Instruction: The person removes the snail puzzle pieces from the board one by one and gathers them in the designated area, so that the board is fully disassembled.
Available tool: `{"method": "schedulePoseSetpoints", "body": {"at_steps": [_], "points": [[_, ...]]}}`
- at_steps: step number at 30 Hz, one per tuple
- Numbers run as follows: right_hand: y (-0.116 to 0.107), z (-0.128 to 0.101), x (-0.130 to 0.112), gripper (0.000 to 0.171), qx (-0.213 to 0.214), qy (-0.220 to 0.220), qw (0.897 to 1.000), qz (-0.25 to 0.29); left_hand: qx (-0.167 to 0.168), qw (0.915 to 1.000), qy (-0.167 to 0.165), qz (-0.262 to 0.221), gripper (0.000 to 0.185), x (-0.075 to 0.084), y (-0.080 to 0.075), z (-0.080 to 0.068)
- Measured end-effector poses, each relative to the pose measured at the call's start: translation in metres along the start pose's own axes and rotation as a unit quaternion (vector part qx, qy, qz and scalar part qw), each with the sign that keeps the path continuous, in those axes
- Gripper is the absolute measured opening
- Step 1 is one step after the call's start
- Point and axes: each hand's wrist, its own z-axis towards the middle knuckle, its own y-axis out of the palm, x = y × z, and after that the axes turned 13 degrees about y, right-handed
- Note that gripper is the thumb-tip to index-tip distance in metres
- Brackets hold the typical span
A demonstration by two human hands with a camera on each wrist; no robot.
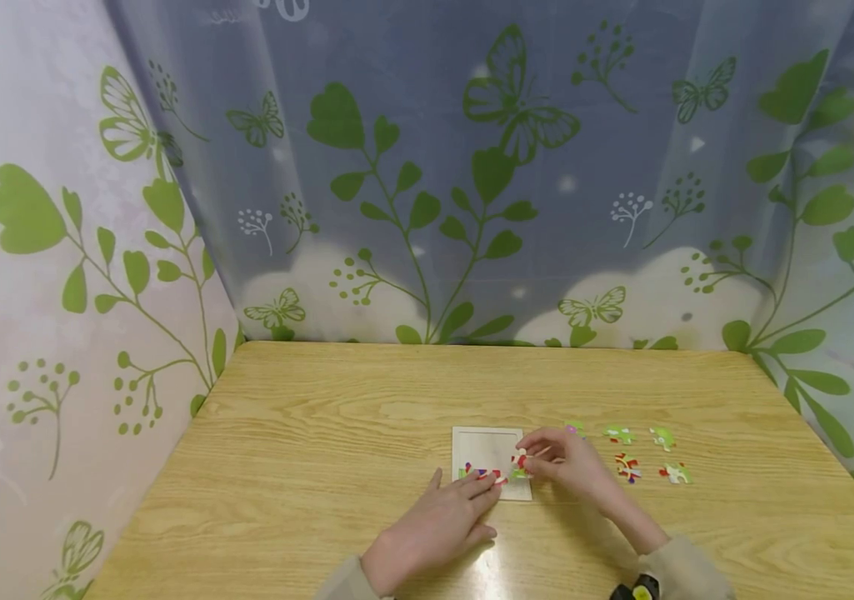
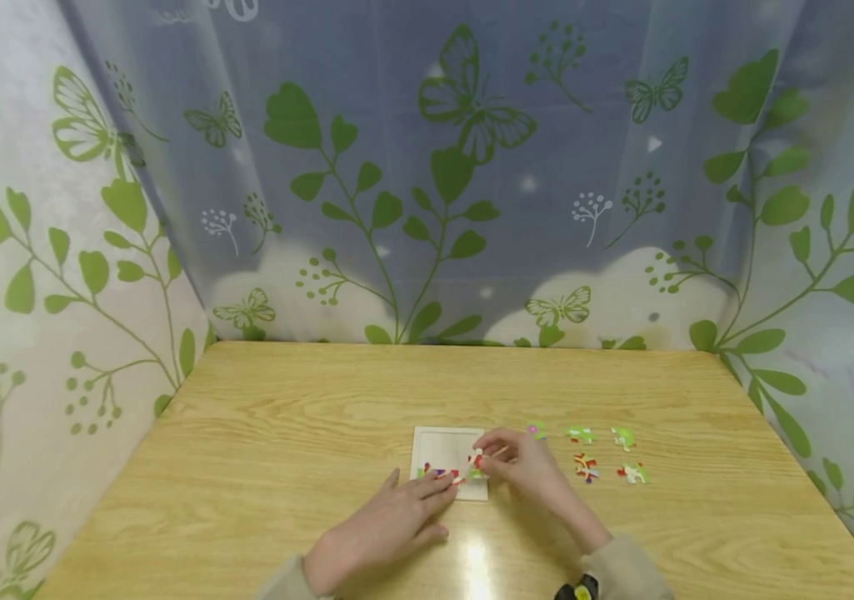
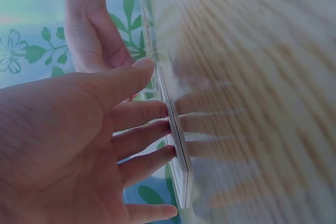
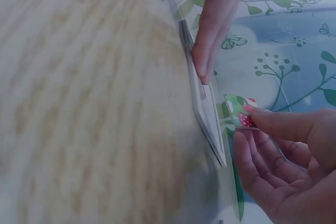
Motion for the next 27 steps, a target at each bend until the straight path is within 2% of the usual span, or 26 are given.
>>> {"method": "schedulePoseSetpoints", "body": {"at_steps": [15, 22, 27], "points": [[-0.041, -0.02, 0.014, 0.037, 0.022, 0.041, 0.996, 0.076, -0.004, 0.9999, -0.006, -0.015, 0.056, 0.002, -0.002, -0.001], [-0.063, -0.036, 0.026, 0.036, 0.037, 0.033, 0.998, 0.045, 0.0, 0.9999, -0.001, -0.012, 0.055, 0.002, -0.002, 0.0], [-0.079, -0.049, 0.034, 0.038, 0.057, 0.047, 0.997, 0.026, -0.001, 0.9998, -0.002, -0.018, 0.056, 0.003, -0.003, 0.0]]}}
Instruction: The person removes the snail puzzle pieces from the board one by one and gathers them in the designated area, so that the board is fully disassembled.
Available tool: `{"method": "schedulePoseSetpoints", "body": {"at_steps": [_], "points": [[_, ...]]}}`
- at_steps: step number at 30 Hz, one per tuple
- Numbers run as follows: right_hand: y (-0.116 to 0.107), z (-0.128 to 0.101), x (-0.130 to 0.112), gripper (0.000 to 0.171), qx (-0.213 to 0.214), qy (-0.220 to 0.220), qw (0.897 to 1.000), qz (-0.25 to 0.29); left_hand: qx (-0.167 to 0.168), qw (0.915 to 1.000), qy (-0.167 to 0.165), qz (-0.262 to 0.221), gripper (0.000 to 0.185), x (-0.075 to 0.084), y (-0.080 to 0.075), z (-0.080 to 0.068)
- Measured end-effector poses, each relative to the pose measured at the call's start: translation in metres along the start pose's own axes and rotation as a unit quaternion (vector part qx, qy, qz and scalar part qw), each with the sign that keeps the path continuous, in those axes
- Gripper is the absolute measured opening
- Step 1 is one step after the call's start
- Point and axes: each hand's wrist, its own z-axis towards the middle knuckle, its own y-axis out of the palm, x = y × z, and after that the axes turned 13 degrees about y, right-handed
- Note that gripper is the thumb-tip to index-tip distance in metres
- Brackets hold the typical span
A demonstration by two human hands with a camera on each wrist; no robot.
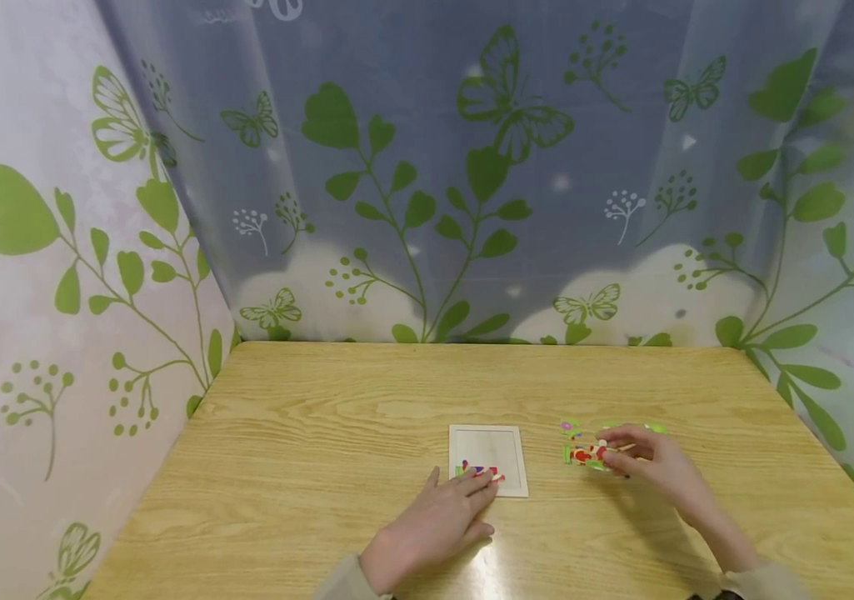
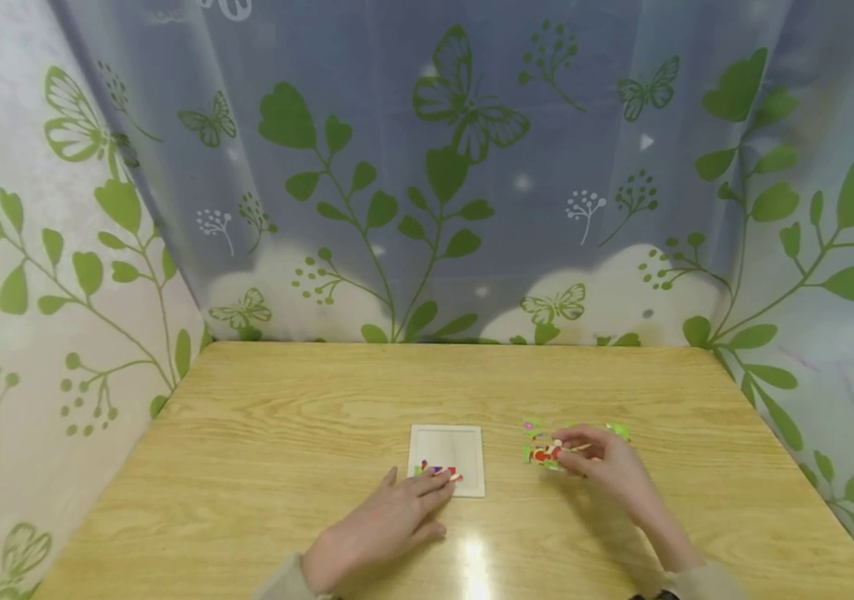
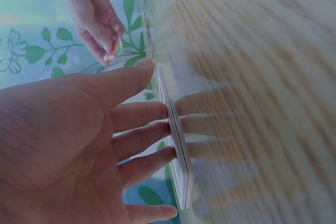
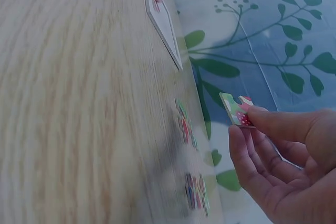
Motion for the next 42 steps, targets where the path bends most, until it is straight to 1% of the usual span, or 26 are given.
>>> {"method": "schedulePoseSetpoints", "body": {"at_steps": [2, 6, 13, 18, 22, 26, 30, 36, 39, 42], "points": [[-0.007, -0.004, 0.003, 0.039, 0.009, 0.006, 1.0, -0.005, 0.0, 1.0, -0.002, -0.003, 0.056, 0.0, 0.0, 0.0], [-0.018, -0.01, 0.011, 0.039, 0.021, 0.003, 1.0, -0.013, -0.002, 1.0, -0.004, -0.003, 0.055, 0.0, 0.0, 0.0], [-0.039, -0.022, 0.025, 0.038, 0.047, 0.026, 0.997, -0.05, 0.001, 1.0, -0.002, -0.001, 0.055, 0.0, 0.0, 0.0], [-0.05, -0.028, 0.035, 0.038, 0.043, 0.041, 0.996, -0.062, 0.002, 1.0, -0.002, -0.002, 0.055, 0.0, 0.0, 0.0], [-0.057, -0.032, 0.042, 0.038, 0.014, 0.071, 0.996, -0.061, 0.002, 1.0, -0.002, -0.003, 0.055, 0.0, -0.001, -0.001], [-0.062, -0.034, 0.049, 0.037, -0.002, 0.074, 0.994, -0.084, 0.004, 1.0, 0.0, 0.004, 0.055, 0.0, 0.0, 0.0], [-0.063, -0.033, 0.056, 0.033, 0.006, 0.057, 0.993, -0.105, 0.006, 1.0, 0.001, 0.006, 0.055, -0.001, 0.001, -0.001], [-0.064, -0.033, 0.057, 0.031, 0.01, 0.079, 0.987, -0.143, 0.005, 1.0, 0.002, 0.0, 0.055, -0.001, 0.001, -0.001], [-0.063, -0.033, 0.054, 0.03, 0.02, 0.083, 0.983, -0.164, 0.007, 1.0, 0.001, 0.0, 0.054, 0.0, 0.001, -0.001], [-0.062, -0.032, 0.053, 0.031, 0.033, 0.095, 0.98, -0.173, 0.008, 1.0, 0.001, 0.002, 0.053, 0.0, 0.0, 0.0]]}}
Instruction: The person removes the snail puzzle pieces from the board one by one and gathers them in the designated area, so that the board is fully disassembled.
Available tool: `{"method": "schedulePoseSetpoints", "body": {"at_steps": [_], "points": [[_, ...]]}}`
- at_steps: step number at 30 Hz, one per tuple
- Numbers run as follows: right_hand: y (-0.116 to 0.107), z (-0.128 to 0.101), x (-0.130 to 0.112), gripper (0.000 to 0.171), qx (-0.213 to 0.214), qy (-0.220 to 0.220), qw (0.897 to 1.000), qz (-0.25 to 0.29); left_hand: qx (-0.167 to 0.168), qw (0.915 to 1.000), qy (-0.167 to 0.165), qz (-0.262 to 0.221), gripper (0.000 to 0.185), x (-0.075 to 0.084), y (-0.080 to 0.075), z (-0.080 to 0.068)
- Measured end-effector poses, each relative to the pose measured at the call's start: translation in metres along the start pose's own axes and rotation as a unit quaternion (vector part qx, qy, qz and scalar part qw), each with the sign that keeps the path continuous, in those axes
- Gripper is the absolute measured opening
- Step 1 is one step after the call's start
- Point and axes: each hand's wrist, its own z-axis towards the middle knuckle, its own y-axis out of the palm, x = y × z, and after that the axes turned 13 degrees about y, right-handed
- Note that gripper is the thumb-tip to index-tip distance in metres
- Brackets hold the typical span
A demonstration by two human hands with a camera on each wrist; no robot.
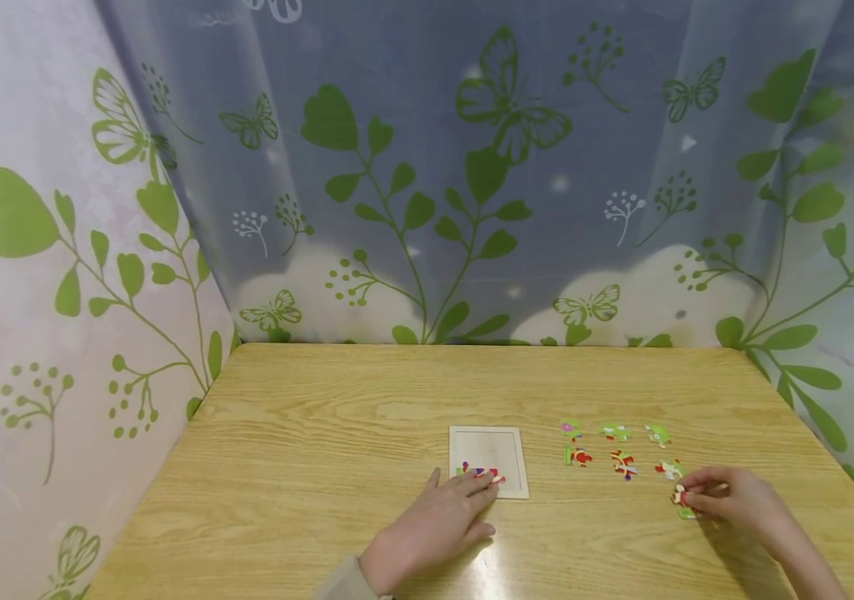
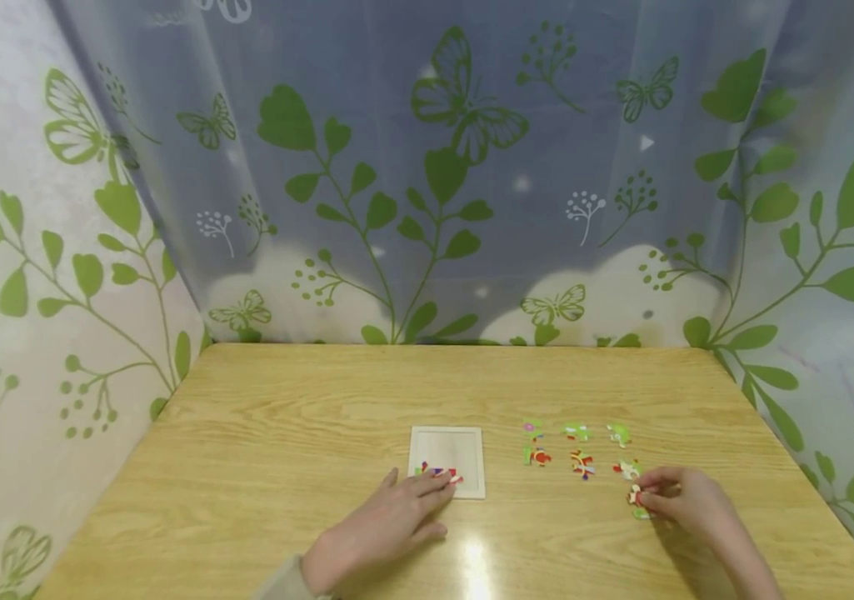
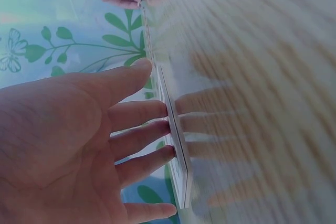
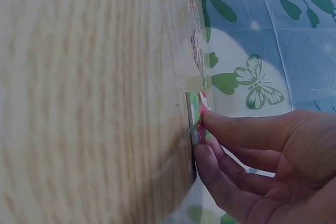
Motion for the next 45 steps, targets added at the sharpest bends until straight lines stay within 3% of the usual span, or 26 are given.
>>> {"method": "schedulePoseSetpoints", "body": {"at_steps": [19, 27, 33, 38, 45], "points": [[0.0, 0.0, -0.013, 0.04, 0.027, 0.024, 0.999, 0.036, 0.009, 0.9998, 0.01, 0.011, 0.048, -0.002, -0.002, 0.004], [0.001, 0.0, -0.032, 0.036, 0.078, -0.024, 0.997, 0.016, 0.02, 0.9996, 0.011, 0.015, 0.047, -0.005, 0.003, 0.005], [0.009, 0.004, -0.046, 0.03, 0.109, -0.073, 0.991, 0.038, 0.032, 0.999, 0.017, 0.027, 0.046, -0.007, 0.004, 0.005], [0.016, 0.008, -0.059, 0.027, 0.101, -0.102, 0.987, 0.071, 0.033, 0.9989, 0.019, 0.026, 0.043, -0.007, 0.003, 0.005], [0.028, 0.015, -0.077, 0.03, 0.077, -0.11, 0.989, 0.069, 0.029, 0.9991, 0.016, 0.025, 0.044, -0.006, 0.003, 0.006]]}}
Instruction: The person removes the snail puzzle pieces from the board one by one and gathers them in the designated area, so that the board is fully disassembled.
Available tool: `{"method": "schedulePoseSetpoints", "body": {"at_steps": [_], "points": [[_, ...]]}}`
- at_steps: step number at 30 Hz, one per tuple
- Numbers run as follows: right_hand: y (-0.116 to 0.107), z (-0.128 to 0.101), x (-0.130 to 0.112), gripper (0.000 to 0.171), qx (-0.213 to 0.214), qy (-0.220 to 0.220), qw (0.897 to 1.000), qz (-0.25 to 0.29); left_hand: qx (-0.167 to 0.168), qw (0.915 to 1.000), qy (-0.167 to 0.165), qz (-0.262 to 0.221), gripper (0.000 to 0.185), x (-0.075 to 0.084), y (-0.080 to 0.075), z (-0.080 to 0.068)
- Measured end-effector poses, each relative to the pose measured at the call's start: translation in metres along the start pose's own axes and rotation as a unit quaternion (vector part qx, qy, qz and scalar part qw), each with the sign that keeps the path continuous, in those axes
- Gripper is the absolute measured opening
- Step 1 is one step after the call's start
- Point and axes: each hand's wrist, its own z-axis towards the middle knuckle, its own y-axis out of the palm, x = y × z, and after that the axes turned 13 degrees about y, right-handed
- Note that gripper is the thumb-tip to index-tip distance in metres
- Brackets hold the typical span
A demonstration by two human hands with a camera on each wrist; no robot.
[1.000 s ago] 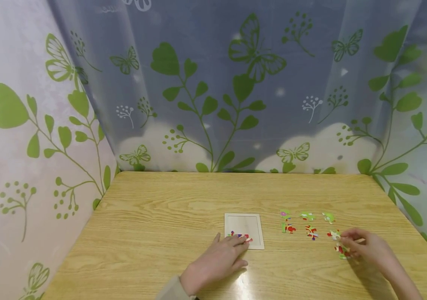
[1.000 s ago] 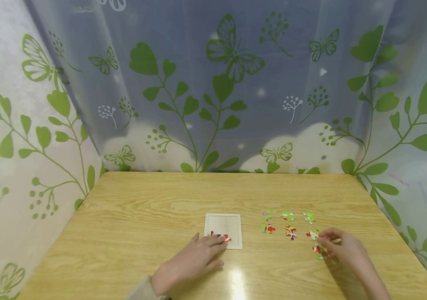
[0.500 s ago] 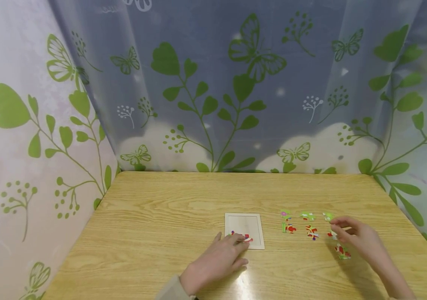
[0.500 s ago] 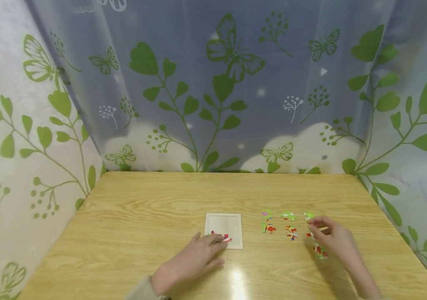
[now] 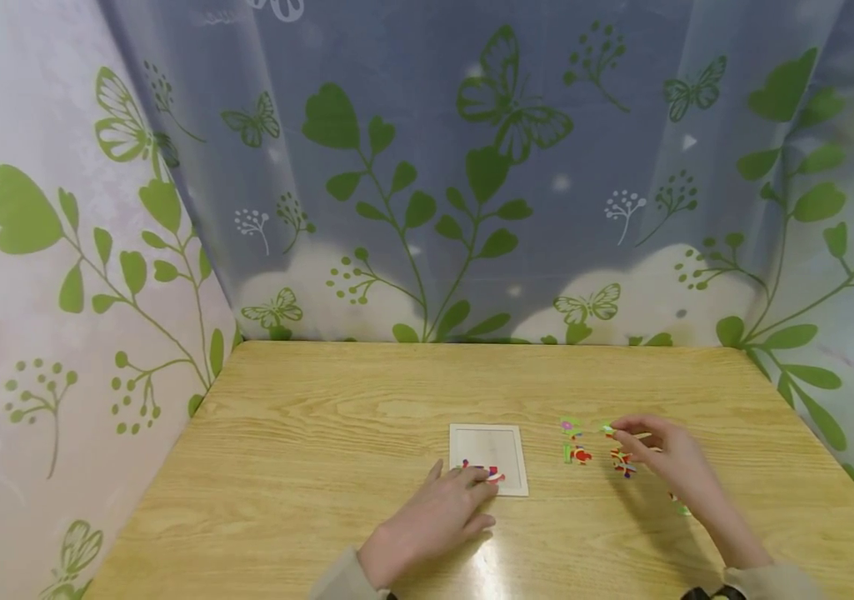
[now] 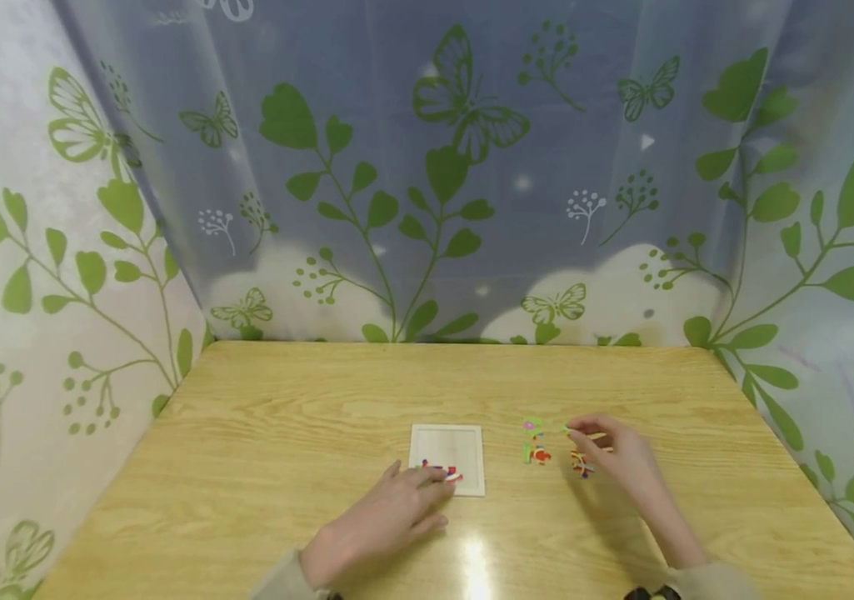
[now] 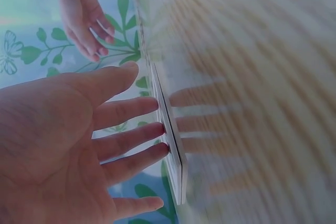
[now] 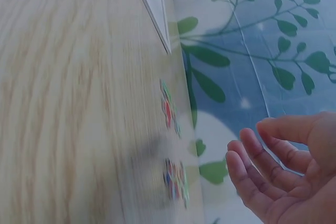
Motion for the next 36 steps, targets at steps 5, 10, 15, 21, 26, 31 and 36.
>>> {"method": "schedulePoseSetpoints", "body": {"at_steps": [5, 10, 15, 21, 26, 31, 36], "points": [[0.014, 0.003, -0.013, 0.03, -0.031, -0.005, 0.999, 0.028, 0.0, 1.0, -0.007, 0.002, 0.044, 0.0, -0.005, -0.003], [0.033, 0.007, -0.022, 0.029, -0.047, -0.011, 0.998, 0.03, -0.006, 0.9998, -0.021, 0.002, 0.045, -0.004, -0.009, -0.01], [0.052, 0.012, -0.03, 0.028, -0.074, -0.022, 0.996, 0.05, -0.012, 0.9995, -0.028, -0.002, 0.05, -0.007, -0.008, -0.021], [0.072, 0.014, -0.044, 0.028, -0.1, -0.054, 0.993, 0.039, -0.041, 0.9987, -0.03, 0.003, 0.054, -0.007, -0.009, -0.028], [0.087, 0.017, -0.055, 0.028, -0.118, -0.075, 0.99, 0.024, -0.049, 0.998, -0.039, -0.01, 0.053, -0.007, -0.01, -0.028], [0.098, 0.019, -0.061, 0.03, -0.142, -0.076, 0.986, 0.028, -0.046, 0.998, -0.043, -0.009, 0.054, -0.006, -0.009, -0.027], [0.105, 0.018, -0.066, 0.03, -0.163, -0.064, 0.984, 0.03, -0.045, 0.9981, -0.041, -0.004, 0.055, -0.007, -0.007, -0.027]]}}
